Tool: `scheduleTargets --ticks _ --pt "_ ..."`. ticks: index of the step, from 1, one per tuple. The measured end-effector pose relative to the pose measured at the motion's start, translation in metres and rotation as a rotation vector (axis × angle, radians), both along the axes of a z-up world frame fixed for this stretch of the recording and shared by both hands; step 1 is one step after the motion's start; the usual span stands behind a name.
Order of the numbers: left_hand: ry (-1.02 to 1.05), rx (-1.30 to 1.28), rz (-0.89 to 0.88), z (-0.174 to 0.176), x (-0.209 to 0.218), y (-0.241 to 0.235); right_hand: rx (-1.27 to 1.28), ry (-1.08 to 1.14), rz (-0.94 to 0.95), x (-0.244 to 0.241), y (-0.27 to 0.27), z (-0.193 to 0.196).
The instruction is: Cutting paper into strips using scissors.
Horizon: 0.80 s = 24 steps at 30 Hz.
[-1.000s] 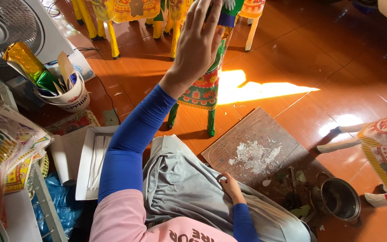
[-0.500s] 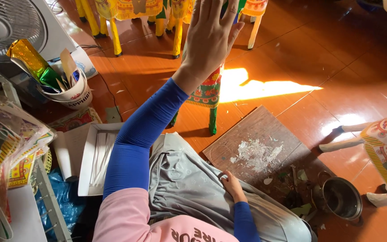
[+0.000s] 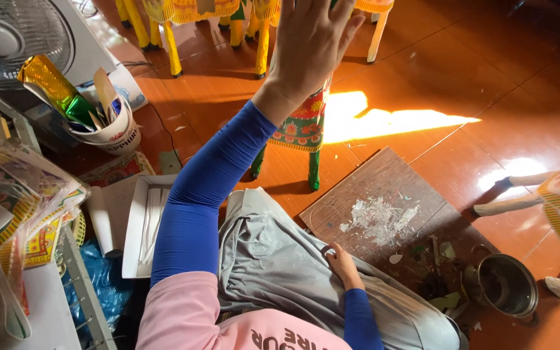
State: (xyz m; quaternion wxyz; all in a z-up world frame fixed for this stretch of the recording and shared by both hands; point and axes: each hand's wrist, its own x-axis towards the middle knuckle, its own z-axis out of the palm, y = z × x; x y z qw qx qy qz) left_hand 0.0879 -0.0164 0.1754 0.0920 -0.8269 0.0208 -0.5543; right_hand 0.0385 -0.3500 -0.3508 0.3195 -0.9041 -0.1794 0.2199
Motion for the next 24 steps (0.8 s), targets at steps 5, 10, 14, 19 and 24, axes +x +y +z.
scheduleTargets --ticks 5,10,14,19,24 --pt "-0.017 -0.054 -0.217 -0.048 -0.034 -0.02 0.017 -0.016 0.02 -0.002 0.0 0.004" --pt "0.144 -0.221 -0.301 -0.19 -0.092 -0.016 0.012 -0.005 0.02 0.003 0.001 -0.006" --pt "0.318 -0.645 -0.044 -0.317 -0.156 0.019 0.122 -0.194 0.026 0.001 -0.014 -0.023" --pt "0.272 -0.857 0.275 -0.393 -0.254 0.09 0.041 -0.303 -0.014 0.012 -0.016 -0.036" --pt "0.275 -1.028 0.559 -0.404 -0.338 0.135 -0.016 -0.336 -0.001 0.01 -0.021 -0.035"
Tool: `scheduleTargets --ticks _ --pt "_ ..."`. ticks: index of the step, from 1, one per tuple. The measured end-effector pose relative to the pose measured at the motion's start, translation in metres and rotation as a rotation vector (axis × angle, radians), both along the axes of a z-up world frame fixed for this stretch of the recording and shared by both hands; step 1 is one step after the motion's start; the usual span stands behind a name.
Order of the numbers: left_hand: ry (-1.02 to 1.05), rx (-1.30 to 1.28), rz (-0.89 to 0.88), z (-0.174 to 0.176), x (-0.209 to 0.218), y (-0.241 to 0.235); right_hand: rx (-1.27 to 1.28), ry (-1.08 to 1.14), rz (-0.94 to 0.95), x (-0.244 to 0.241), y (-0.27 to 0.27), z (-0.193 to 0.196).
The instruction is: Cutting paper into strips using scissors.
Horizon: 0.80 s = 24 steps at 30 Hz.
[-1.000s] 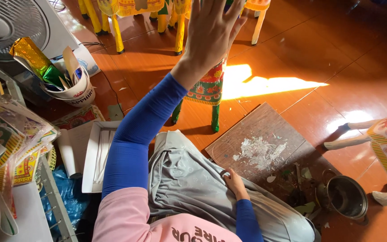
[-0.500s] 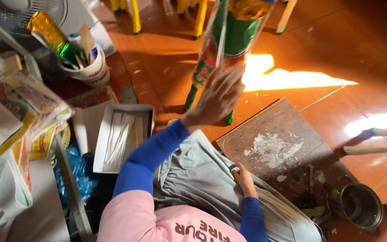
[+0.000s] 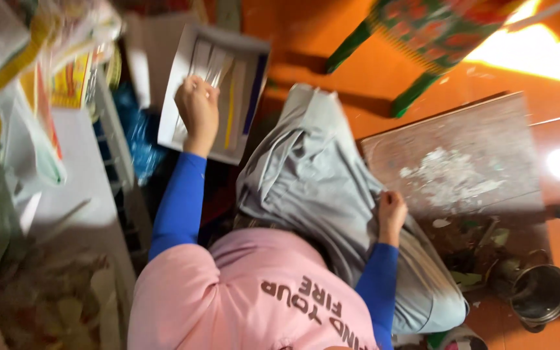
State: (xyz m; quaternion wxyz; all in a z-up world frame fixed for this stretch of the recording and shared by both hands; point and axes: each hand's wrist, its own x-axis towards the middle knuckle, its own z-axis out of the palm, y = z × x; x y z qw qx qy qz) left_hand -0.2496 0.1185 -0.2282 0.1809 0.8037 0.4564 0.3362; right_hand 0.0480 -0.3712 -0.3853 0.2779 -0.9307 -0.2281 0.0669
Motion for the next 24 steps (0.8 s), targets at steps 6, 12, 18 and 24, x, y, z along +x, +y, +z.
scheduleTargets --ticks 6,12,18,24 --pt "0.155 0.102 0.113 -0.082 -0.054 0.026 0.011 0.078 0.061 -0.01 0.008 0.021" --pt "-0.012 -0.481 -0.068 -0.105 -0.026 -0.037 -0.072 0.171 0.055 -0.011 0.01 0.018" --pt "-0.014 -0.254 -0.269 -0.109 0.005 -0.081 -0.066 0.166 0.069 -0.005 0.008 0.011" --pt "0.197 -0.406 -0.178 -0.131 0.014 -0.083 -0.042 0.232 0.023 -0.01 0.017 0.02"
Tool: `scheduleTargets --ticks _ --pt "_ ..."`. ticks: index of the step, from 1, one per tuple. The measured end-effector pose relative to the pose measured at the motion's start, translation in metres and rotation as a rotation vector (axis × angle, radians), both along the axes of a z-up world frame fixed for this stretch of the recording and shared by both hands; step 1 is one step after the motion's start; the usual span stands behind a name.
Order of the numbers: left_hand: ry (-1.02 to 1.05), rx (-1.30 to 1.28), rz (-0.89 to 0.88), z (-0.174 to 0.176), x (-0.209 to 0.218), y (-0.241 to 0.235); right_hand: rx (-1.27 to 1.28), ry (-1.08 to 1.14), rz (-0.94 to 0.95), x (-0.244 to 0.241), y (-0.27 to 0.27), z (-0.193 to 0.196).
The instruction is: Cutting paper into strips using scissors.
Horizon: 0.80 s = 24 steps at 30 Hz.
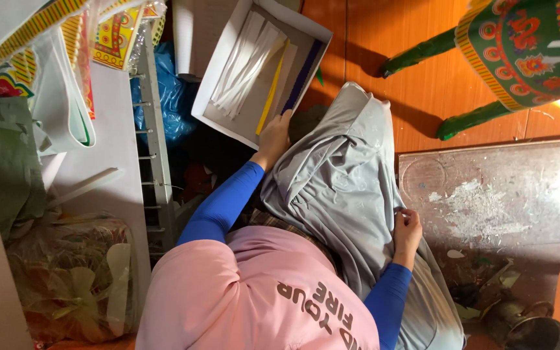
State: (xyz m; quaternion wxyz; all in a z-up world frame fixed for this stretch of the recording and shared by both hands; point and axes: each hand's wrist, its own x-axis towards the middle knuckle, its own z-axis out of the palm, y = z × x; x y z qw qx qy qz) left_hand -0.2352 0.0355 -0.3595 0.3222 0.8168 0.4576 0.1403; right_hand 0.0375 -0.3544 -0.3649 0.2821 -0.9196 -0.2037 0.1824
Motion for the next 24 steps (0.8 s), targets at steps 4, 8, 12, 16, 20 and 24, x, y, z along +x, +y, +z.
scheduleTargets --ticks 4,8,12,16,20,24 --pt "-0.124 0.121 -0.007 -0.03 -0.004 -0.009 -0.007 0.037 -0.029 -0.001 0.0 0.004" --pt "-0.086 0.228 -0.096 -0.046 -0.005 -0.012 -0.002 -0.029 0.011 0.001 -0.002 -0.002" --pt "-0.02 0.384 -0.151 -0.029 -0.004 0.004 -0.01 -0.038 0.012 0.001 -0.005 -0.004" --pt "-0.018 0.387 -0.133 0.023 0.004 0.041 -0.001 -0.033 0.031 0.007 -0.007 -0.008" --pt "-0.055 0.388 -0.099 0.061 0.016 0.087 0.013 -0.003 0.016 0.005 -0.007 -0.008" --pt "-0.136 0.31 -0.113 0.116 0.017 0.12 -0.006 -0.009 0.024 0.011 -0.012 -0.015"
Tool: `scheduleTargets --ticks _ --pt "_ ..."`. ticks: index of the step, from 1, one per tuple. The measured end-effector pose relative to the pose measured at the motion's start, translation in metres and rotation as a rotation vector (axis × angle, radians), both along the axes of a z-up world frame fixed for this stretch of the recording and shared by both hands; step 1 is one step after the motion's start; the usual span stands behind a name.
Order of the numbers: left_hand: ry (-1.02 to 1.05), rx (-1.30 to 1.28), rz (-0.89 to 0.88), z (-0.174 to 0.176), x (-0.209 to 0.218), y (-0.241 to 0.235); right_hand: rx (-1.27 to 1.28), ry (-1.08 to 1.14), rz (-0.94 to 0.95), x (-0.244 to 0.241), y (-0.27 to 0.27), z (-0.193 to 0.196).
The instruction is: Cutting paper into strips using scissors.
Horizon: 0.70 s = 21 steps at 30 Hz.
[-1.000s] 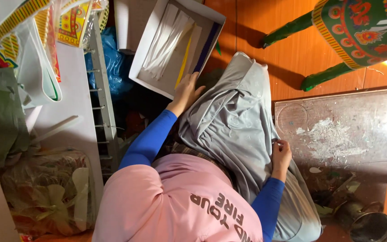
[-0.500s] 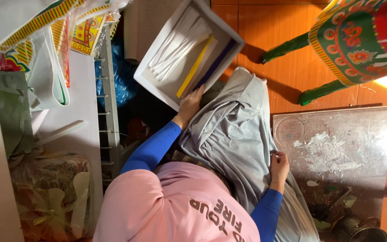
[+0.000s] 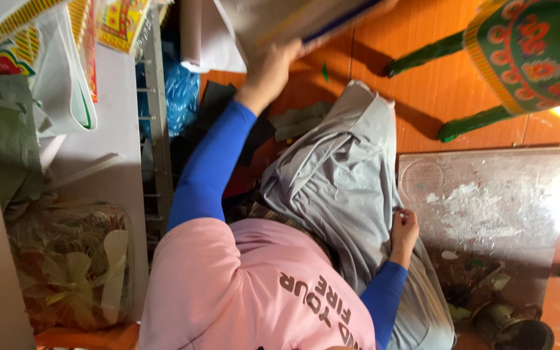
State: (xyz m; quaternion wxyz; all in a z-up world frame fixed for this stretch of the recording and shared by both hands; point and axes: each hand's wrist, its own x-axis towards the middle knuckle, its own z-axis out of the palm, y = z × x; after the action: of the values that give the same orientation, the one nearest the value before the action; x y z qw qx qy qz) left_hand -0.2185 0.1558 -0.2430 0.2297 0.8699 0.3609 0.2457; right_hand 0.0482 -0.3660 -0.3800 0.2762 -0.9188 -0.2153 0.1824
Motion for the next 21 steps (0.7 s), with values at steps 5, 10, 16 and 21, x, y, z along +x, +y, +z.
scheduleTargets --ticks 5,10,16,21 --pt "-0.065 0.086 -0.065 0.018 -0.009 0.025 0.003 -0.035 0.016 -0.004 0.002 0.004" --pt "0.005 0.093 -0.049 -0.007 -0.013 0.01 0.015 -0.039 0.035 -0.002 -0.002 0.006" --pt "0.033 0.152 0.009 -0.06 -0.004 -0.018 0.046 -0.009 0.054 -0.004 0.002 0.007" --pt "0.401 0.063 -0.021 -0.093 -0.002 -0.027 0.028 -0.014 0.045 -0.003 0.004 0.007"
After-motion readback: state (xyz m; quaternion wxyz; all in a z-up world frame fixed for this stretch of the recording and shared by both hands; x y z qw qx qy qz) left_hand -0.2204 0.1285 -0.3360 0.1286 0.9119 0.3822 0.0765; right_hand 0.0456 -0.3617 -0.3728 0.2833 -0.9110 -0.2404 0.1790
